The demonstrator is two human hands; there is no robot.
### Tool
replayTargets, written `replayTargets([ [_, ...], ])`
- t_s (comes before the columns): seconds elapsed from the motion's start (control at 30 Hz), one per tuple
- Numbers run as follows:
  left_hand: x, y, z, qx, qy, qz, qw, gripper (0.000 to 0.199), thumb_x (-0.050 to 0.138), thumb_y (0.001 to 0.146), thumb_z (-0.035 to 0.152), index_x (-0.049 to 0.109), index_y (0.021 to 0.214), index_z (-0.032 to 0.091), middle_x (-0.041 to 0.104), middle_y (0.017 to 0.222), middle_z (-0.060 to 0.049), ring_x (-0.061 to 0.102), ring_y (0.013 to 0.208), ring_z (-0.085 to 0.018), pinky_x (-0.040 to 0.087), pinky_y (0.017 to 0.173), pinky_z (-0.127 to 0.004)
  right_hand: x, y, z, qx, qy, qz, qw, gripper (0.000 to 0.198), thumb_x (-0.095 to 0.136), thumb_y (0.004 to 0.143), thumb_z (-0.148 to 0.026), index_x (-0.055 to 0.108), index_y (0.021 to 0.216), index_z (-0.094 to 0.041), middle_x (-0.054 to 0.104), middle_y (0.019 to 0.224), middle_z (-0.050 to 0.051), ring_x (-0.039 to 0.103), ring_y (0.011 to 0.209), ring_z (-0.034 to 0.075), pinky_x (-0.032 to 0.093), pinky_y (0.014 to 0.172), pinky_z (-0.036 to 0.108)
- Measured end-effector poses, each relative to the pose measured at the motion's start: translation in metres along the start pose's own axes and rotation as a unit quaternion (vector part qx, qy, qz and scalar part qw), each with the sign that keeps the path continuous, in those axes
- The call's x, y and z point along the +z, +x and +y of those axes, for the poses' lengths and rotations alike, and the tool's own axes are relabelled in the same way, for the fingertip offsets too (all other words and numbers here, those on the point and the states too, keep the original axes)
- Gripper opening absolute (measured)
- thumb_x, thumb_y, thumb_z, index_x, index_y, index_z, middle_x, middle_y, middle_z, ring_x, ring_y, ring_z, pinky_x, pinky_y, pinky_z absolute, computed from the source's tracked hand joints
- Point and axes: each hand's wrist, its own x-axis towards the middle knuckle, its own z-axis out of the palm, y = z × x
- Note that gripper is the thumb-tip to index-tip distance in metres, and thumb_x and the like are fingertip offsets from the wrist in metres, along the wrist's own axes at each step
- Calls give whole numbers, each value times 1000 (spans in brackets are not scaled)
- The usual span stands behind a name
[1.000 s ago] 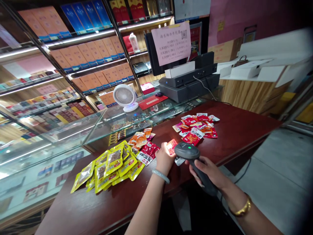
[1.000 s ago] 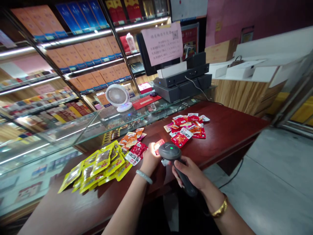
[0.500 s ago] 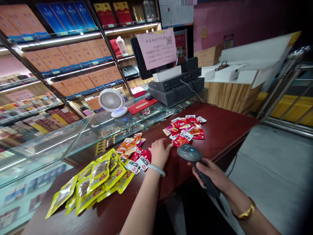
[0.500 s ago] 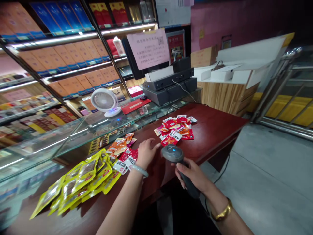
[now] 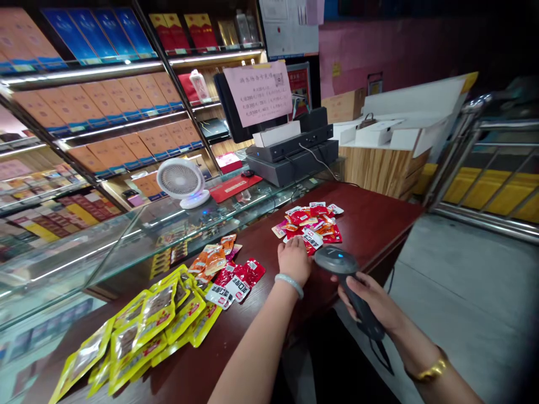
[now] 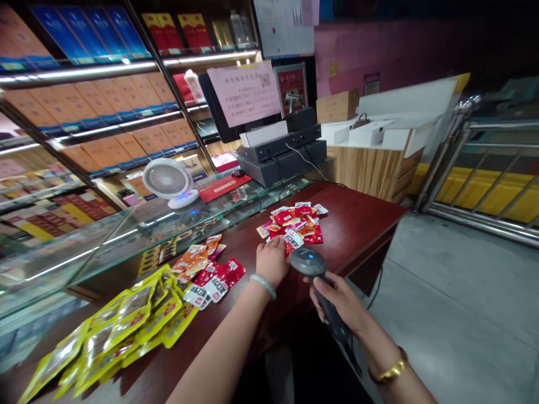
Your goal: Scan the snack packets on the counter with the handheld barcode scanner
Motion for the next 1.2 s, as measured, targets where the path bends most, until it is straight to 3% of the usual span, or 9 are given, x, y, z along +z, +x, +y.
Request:
replayTargets([
  [0.1,0,-1,-13,-63,-106,21,992,39,44,92,31,58,124,16,66,114,-16,59,107,-25,39,92,-38,3,-1,0,4,6,-4,1000,38,62,86,-48,59,103,-14,57,61,-3,51,39,7,41,37,18],
  [0.17,-2,-5,-26,-127,-250,50,959,35,39,94,34,65,108,16,70,95,-13,64,88,-22,43,81,-33,5,-2,-1,2,10,-7,1000,38,63,86,-48,60,102,-14,56,60,-3,51,39,7,41,36,18],
  [0.33,-7,-30,-51,-197,-642,32,741,43,59,80,55,66,88,13,67,70,-5,59,61,-15,44,62,-27,15,5,-3,-11,23,-34,999,37,60,88,-48,59,104,-14,56,60,-3,52,39,8,40,36,18],
  [0.4,-7,-41,-54,-200,-695,30,690,44,69,71,54,66,85,13,67,69,-4,58,60,-13,44,63,-26,22,11,-5,-12,20,-53,998,37,60,88,-48,58,104,-15,57,61,-3,54,40,8,41,37,18],
  [0.63,-7,-58,-60,-218,-741,60,632,38,72,70,48,66,86,13,69,71,-4,61,62,-14,46,65,-27,43,18,-4,29,-22,-121,992,40,62,85,-50,58,100,-14,56,60,-4,52,39,7,43,36,17],
  [0.77,-11,-59,-68,-229,-736,91,631,37,71,70,47,65,83,13,69,70,-4,63,66,-16,47,65,-26,49,16,2,67,-69,-145,985,43,65,82,-53,58,97,-13,57,59,-4,51,39,6,42,35,16],
  [1.0,-13,-64,-77,-273,-703,101,648,33,69,71,45,62,83,16,67,73,-3,62,64,-15,47,61,-26,53,20,8,48,-38,-143,988,44,63,83,-54,57,98,-13,55,59,-5,50,37,6,43,35,16],
  [1.07,-19,-66,-92,-284,-658,101,690,36,65,72,48,63,87,14,68,74,-5,62,64,-17,48,62,-28,50,21,9,51,-35,-143,988,44,64,83,-53,57,98,-13,56,60,-4,50,37,6,43,35,16],
  [1.2,-37,-68,-129,-320,-374,200,847,39,59,77,36,62,111,15,69,100,-11,65,91,-25,48,83,-38,42,20,10,56,-28,-129,990,44,65,82,-54,57,97,-13,56,60,-4,49,37,5,42,34,16],
])
